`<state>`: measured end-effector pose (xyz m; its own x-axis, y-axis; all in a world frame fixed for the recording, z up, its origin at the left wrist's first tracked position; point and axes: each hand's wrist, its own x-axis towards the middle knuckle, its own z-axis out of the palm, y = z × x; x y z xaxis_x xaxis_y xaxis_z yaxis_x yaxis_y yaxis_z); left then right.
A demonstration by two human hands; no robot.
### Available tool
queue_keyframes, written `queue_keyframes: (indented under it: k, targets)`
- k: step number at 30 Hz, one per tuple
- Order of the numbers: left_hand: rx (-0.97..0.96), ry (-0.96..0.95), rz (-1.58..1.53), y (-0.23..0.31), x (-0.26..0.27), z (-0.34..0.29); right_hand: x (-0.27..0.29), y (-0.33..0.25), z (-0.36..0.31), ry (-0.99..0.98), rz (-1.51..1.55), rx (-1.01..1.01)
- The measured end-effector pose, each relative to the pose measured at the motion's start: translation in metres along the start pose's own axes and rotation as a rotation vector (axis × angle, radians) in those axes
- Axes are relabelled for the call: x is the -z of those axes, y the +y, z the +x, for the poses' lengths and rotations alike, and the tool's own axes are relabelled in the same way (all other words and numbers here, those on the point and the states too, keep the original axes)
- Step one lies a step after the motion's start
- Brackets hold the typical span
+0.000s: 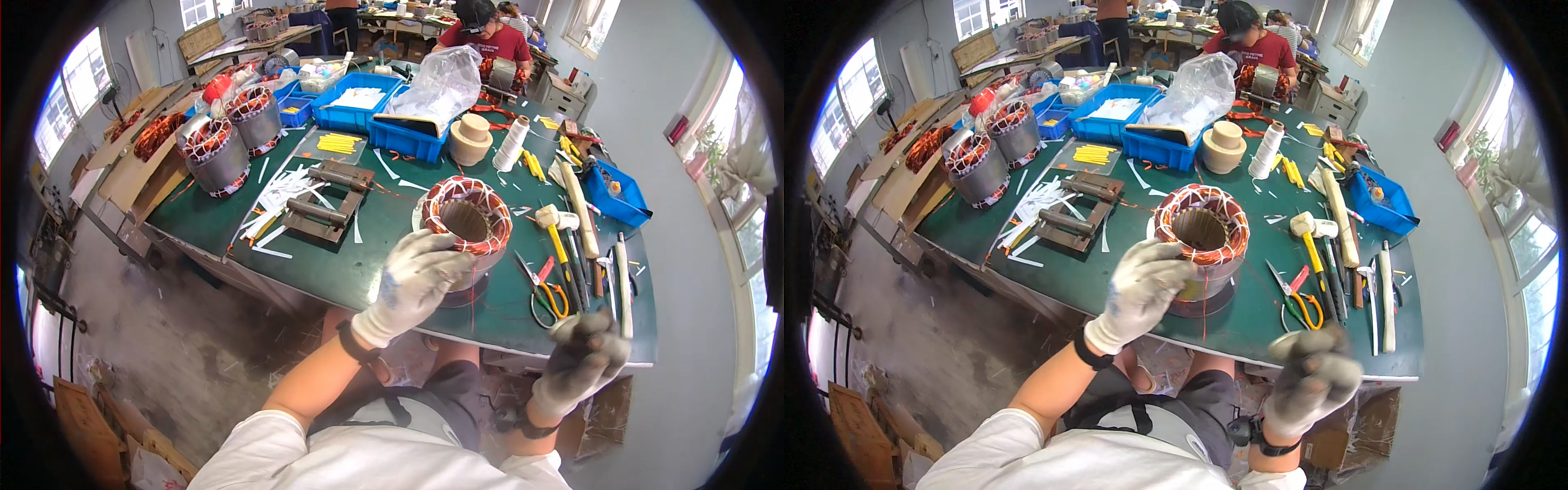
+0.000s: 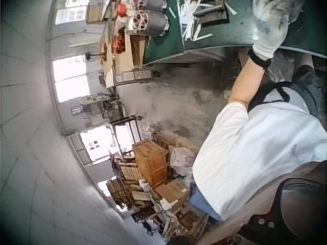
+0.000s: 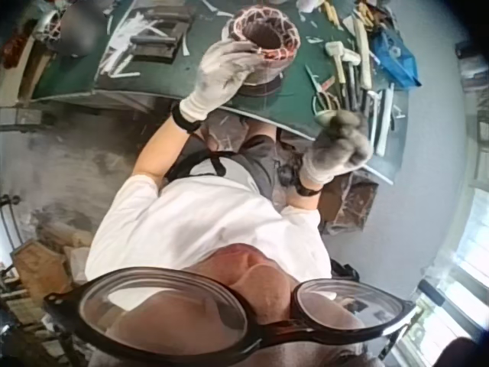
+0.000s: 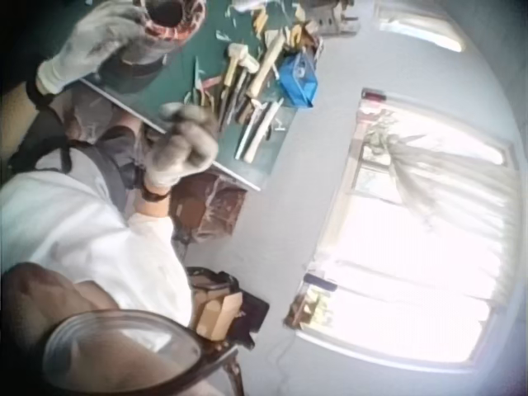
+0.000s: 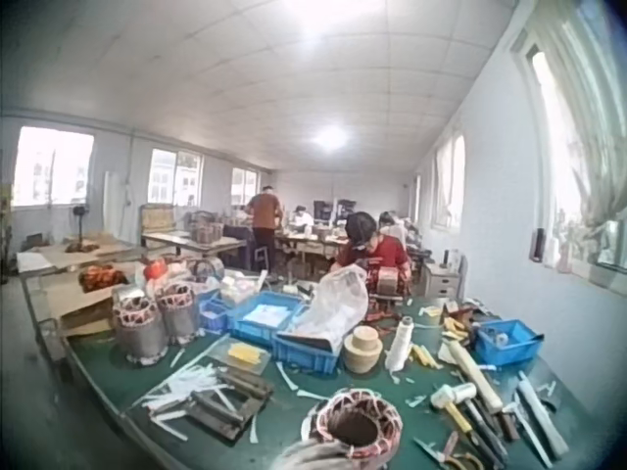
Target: The user is assembling and preparing the stator components of electric motors, using a mallet, cutters, and manual assembly.
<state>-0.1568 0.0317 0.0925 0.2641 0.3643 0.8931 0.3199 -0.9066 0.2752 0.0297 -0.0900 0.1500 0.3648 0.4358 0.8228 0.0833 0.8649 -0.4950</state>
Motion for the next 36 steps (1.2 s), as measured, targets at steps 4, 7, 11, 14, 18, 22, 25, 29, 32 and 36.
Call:
queue_keyframes:
  k: [4,7,11,14,18,22,25,29,32,36]
  targets:
    - [0.089,0.04,0.088,0.02,0.04,0.001,0.046,0.05,0.043,0.123,-0.64,-0.581]
    - [0.032,-0.038,0.159,0.03,0.062,-0.003,0.072,0.113,0.061,-0.177,-0.596,-0.929]
    - [-0.003,-0.145,0.085,0.039,0.067,-0.014,0.077,0.168,0.079,-0.43,-0.345,-0.957]
    - [-0.104,-0.277,0.114,0.049,0.066,-0.025,0.058,0.179,0.091,-0.361,0.212,-0.885]
    - [-0.14,-0.44,0.076,0.047,0.063,-0.039,0.082,0.152,0.093,-0.42,-0.235,-0.692]
    - [0.033,-0.528,-0.196,0.039,0.054,-0.025,0.093,0.11,0.06,-0.472,-0.7,-0.411]
    - [0.223,-0.474,-0.335,0.046,0.037,0.0,0.073,0.072,0.032,-0.425,-0.821,-0.277]
    - [0.223,-0.397,-0.253,0.048,-0.006,0.019,0.057,0.042,-0.001,-0.425,-0.857,-0.084]
    - [0.061,-0.377,-0.1,0.045,-0.032,0.019,0.047,0.033,-0.018,-0.579,-0.908,-0.014]
    - [-0.03,-0.625,-0.081,0.039,-0.031,0.007,0.032,0.037,-0.03,-0.79,-0.792,0.078]
